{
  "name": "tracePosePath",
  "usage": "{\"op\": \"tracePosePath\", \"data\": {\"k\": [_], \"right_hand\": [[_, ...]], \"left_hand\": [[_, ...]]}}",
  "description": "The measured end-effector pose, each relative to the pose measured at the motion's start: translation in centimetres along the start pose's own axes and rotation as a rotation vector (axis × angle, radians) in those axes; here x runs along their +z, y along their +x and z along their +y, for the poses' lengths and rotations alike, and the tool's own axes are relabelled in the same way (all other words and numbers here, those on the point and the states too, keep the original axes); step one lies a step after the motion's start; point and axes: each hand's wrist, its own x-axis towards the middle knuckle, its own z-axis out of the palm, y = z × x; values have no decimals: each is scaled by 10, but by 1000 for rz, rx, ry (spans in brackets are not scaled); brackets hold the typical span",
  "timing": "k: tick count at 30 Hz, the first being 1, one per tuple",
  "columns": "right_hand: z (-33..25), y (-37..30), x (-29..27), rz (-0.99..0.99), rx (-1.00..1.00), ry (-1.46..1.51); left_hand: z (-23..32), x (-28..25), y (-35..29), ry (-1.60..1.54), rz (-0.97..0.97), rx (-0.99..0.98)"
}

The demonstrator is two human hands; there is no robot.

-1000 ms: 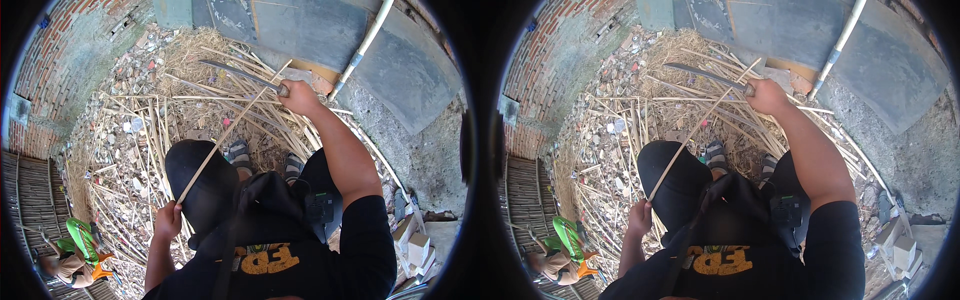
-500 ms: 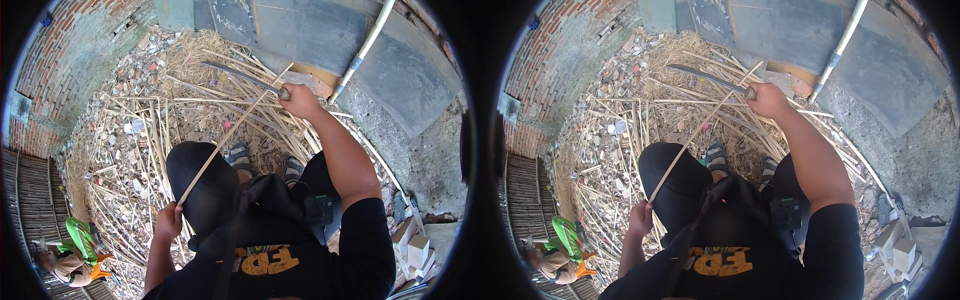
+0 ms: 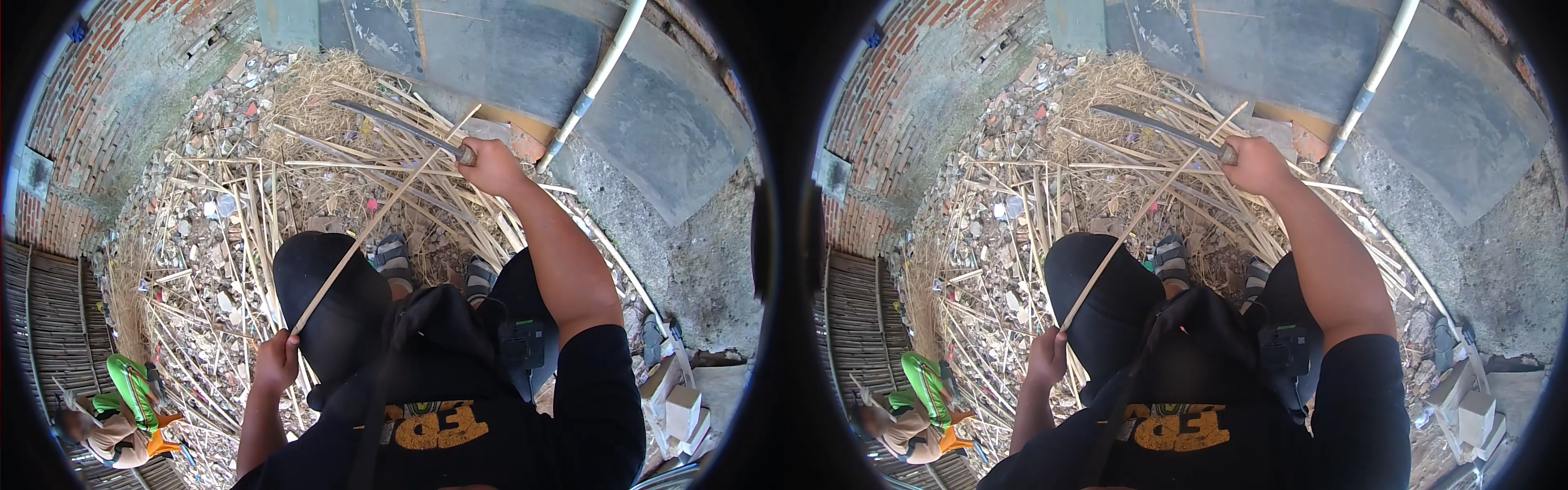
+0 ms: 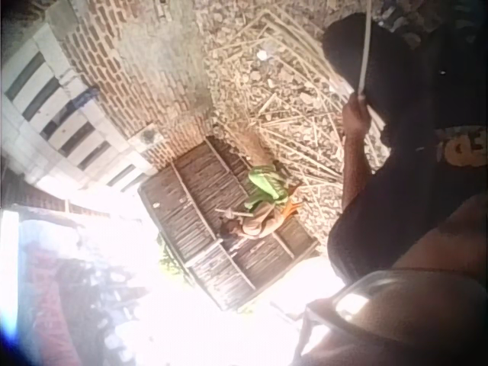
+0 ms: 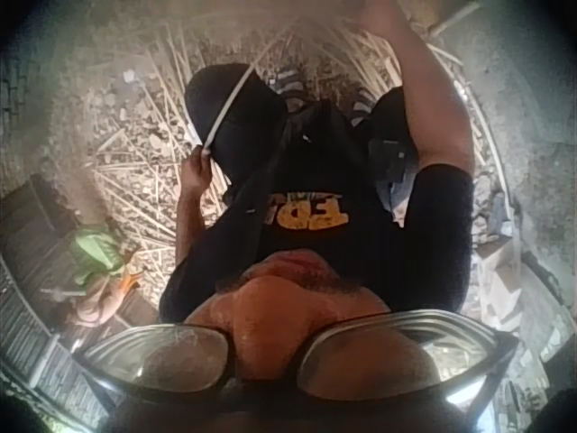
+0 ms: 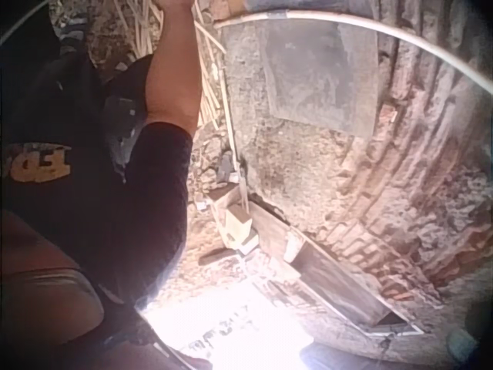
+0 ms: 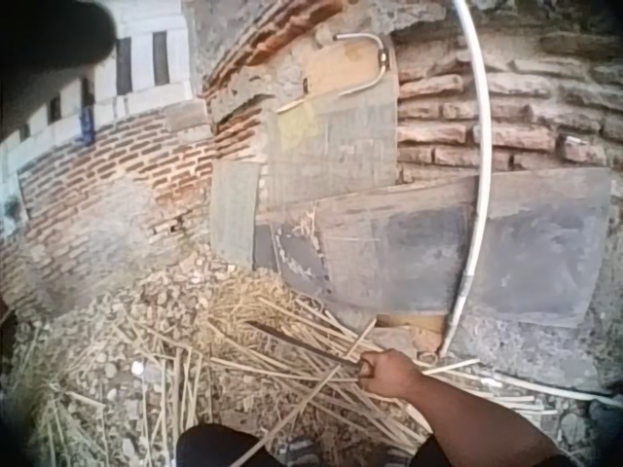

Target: The person strips thin layers from a bamboo pole using a large knife while sitting on the ground.

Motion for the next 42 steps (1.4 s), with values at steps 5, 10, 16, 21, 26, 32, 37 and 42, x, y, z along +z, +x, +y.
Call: {"op": "tracePosePath", "data": {"k": [5,10,16,21,26,32,37,42], "right_hand": [[7,0,6,71,-49,17],[7,0,7,64,-56,23],[11,6,4,73,-67,22],[10,1,5,53,-81,12],[6,-1,2,34,-43,14],[5,-1,2,24,-36,14],[-7,-3,-6,-5,-18,36],[-14,-5,-12,19,-6,34]], "left_hand": [[1,-1,1,-7,1,1],[0,0,-1,-16,8,6],[5,-1,2,39,-21,-44],[4,-4,-1,5,-2,-2],[1,-2,-1,-1,2,1],[-1,0,-1,-4,0,-13],[-3,-2,-3,7,-21,-33],[-3,-3,-1,-8,-20,-18]]}}
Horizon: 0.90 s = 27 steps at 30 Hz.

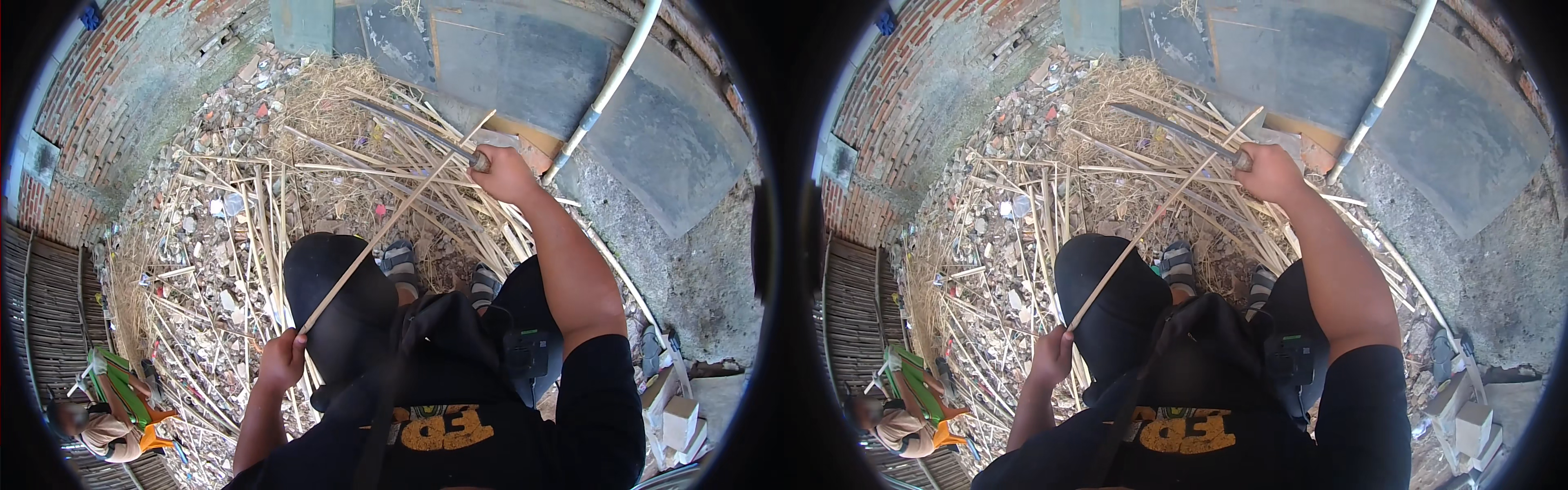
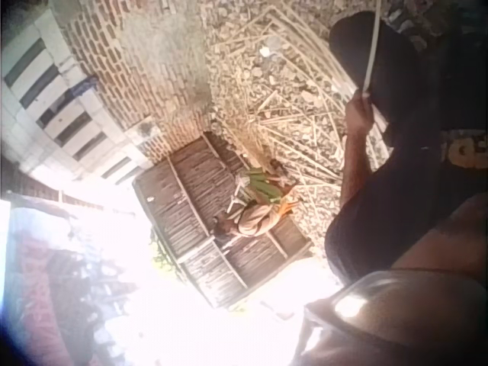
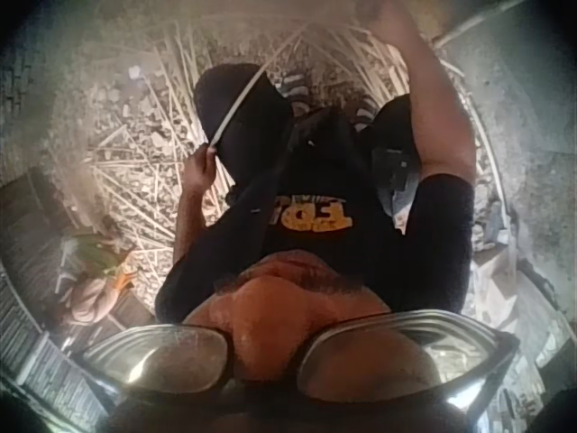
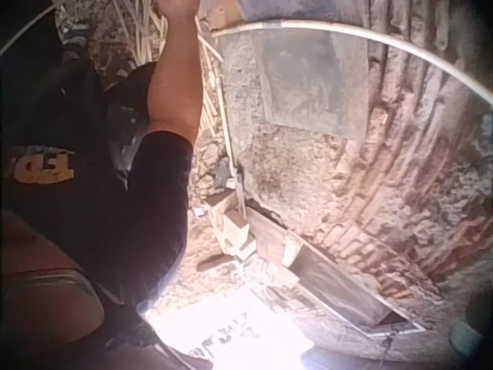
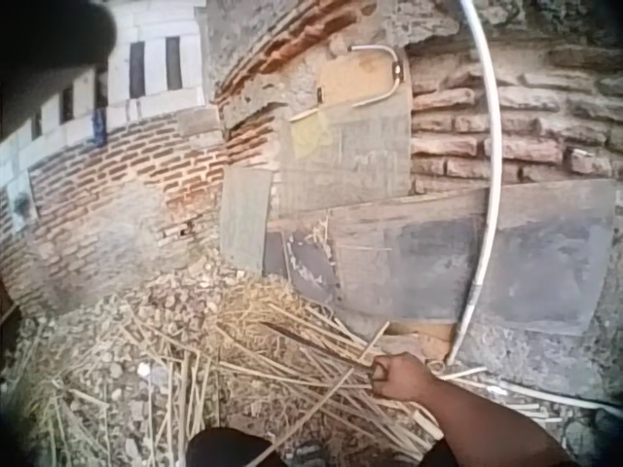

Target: The person strips thin layers from a bamboo pole using a large knife while sitting on the ground.

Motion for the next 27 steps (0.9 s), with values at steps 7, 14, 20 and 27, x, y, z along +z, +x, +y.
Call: {"op": "tracePosePath", "data": {"k": [7,14,20,27], "right_hand": [[-20,-4,-9,-25,-58,-85],[-32,-17,-5,-173,-230,-258],[-26,-9,-11,-216,-157,-145],[17,1,-17,17,59,-220]], "left_hand": [[-4,2,0,-20,10,19],[-5,5,1,-6,18,25],[-12,13,-2,-19,51,63],[-3,9,-1,-22,32,44]]}}
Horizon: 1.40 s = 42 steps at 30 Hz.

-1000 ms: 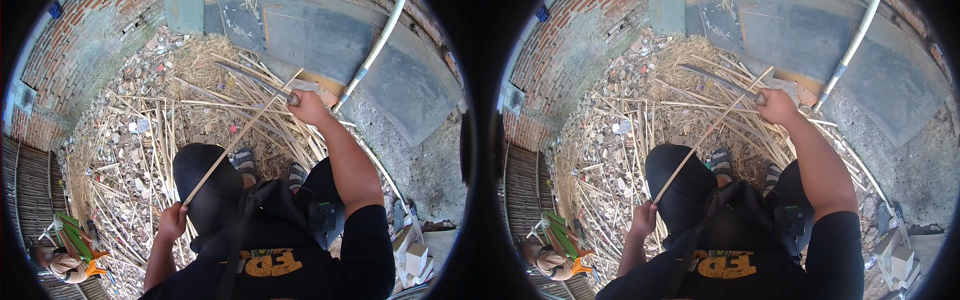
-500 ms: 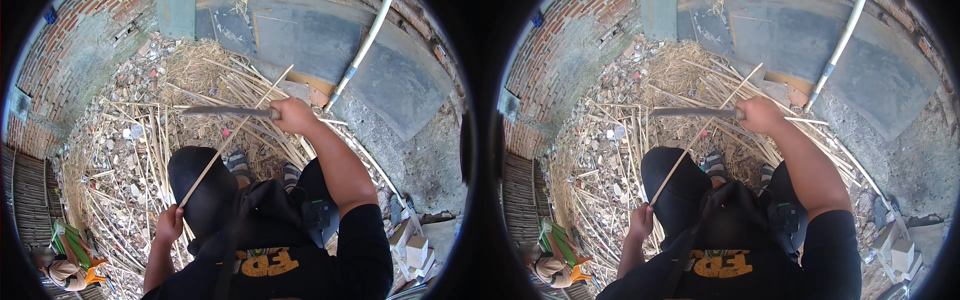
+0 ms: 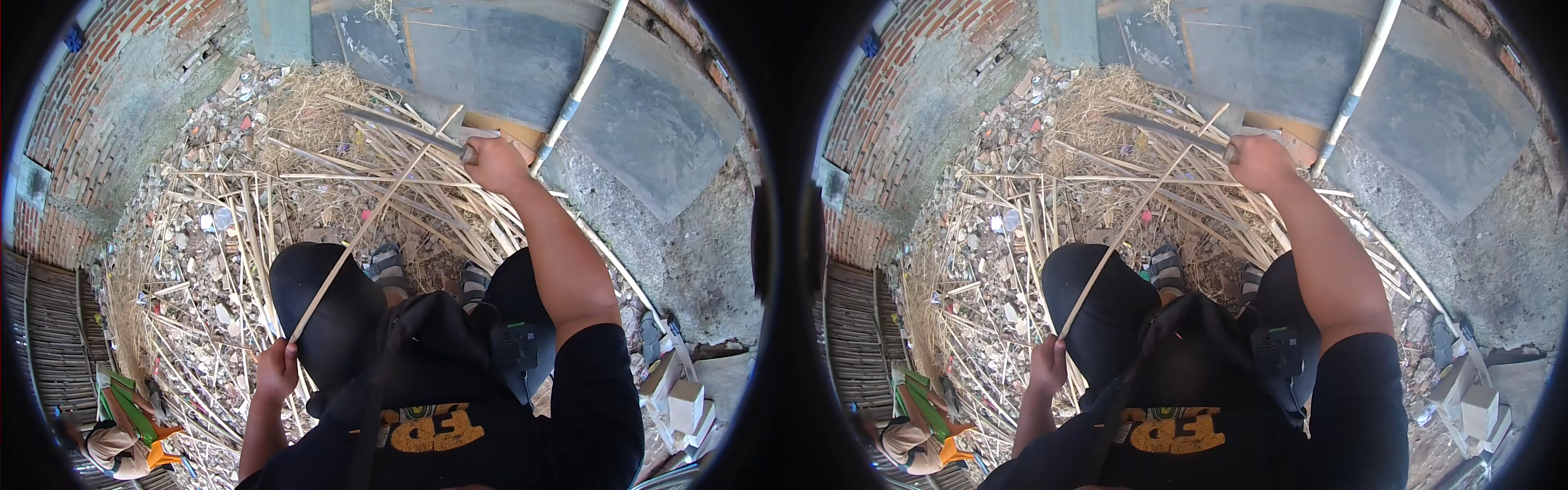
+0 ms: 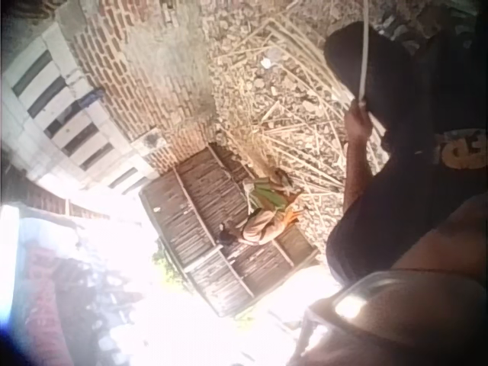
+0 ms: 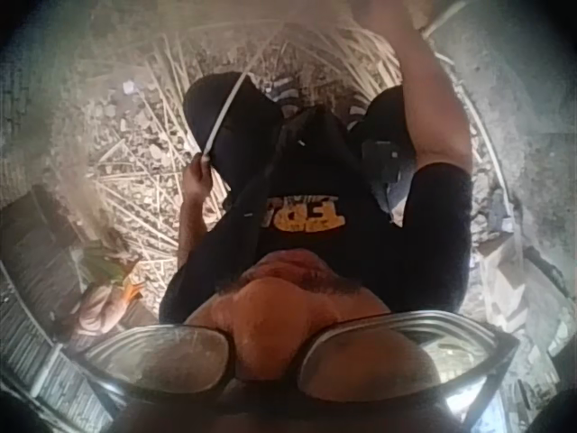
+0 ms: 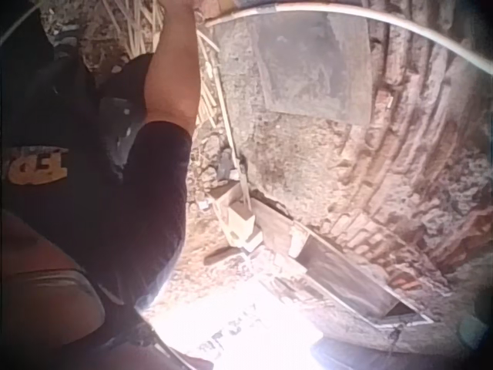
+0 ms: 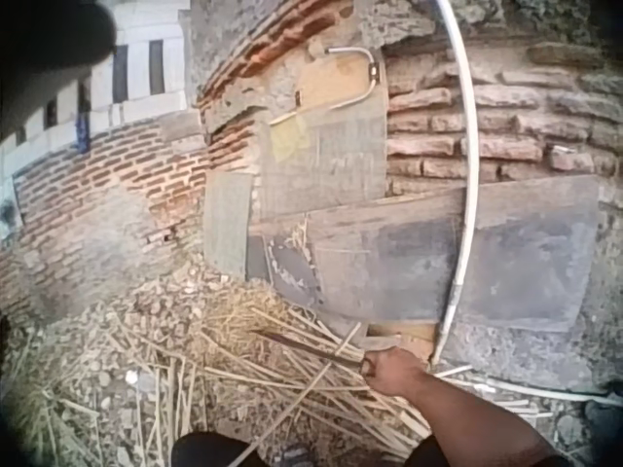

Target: The person strips thin layers from a bamboo pole using a large knife while sitting on the ground.

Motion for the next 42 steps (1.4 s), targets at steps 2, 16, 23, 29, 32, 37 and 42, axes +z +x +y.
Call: {"op": "tracePosePath", "data": {"k": [2,16,23,29,32,37,42], "right_hand": [[-10,-6,1,-30,-56,-3],[19,4,3,37,-54,71],[-25,-9,-16,-120,-202,-23],[26,10,-8,143,164,138],[8,2,-15,52,-30,157],[-6,-3,-10,-35,-219,-21],[30,18,11,181,71,148]], "left_hand": [[4,-2,0,32,20,5],[5,-5,-1,-12,26,-4],[-2,2,-6,-1,36,-45],[-4,0,-4,15,42,-43],[-2,2,-3,36,49,-34],[-3,7,-3,35,74,-1],[-2,10,-6,100,107,-18]]}}
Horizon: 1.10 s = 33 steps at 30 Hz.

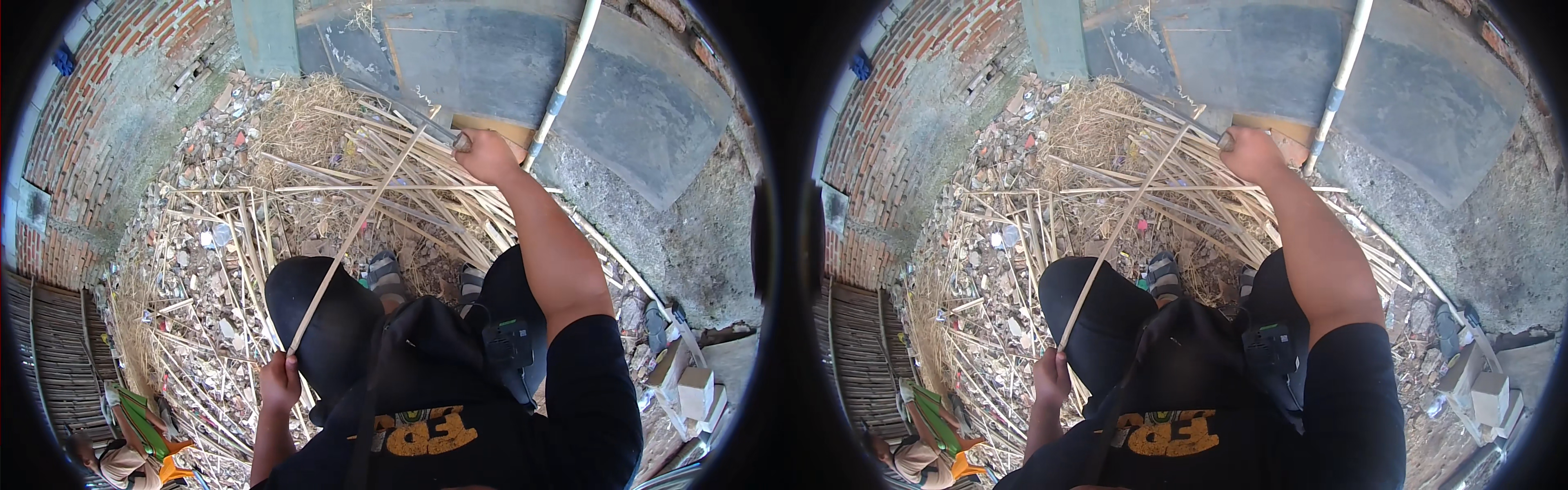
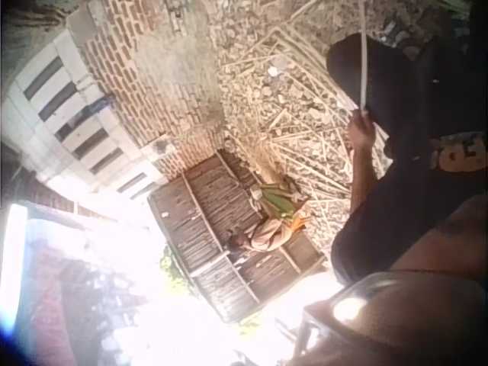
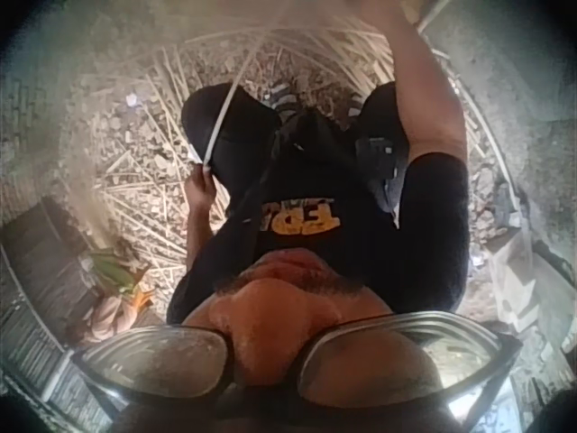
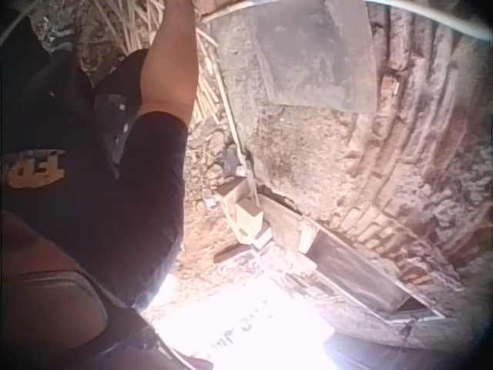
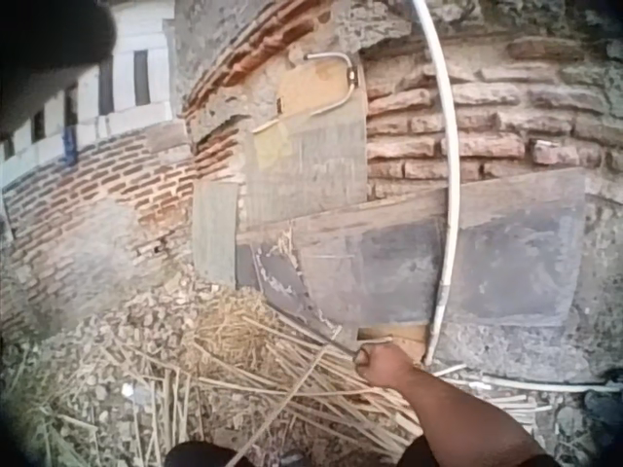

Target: The person strips thin layers from a bamboo pole using a large knife while sitting on the ground.

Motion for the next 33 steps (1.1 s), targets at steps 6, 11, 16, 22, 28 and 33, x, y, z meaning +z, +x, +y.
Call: {"op": "tracePosePath", "data": {"k": [6,11,16,22,28,33], "right_hand": [[-41,-17,-20,-251,-304,-190],[6,1,-5,-128,-16,9],[4,0,-15,-3,219,71],[-6,-4,-22,104,127,211],[-29,-14,-22,1,-100,132],[-61,-28,-12,-312,-375,-115]], "left_hand": [[-10,9,-4,57,58,22],[-12,7,1,16,44,55],[-7,-10,4,1,-37,48],[-2,-7,5,-97,-61,15],[-1,-9,5,-203,-119,-19],[6,-13,6,-183,-134,-1]]}}
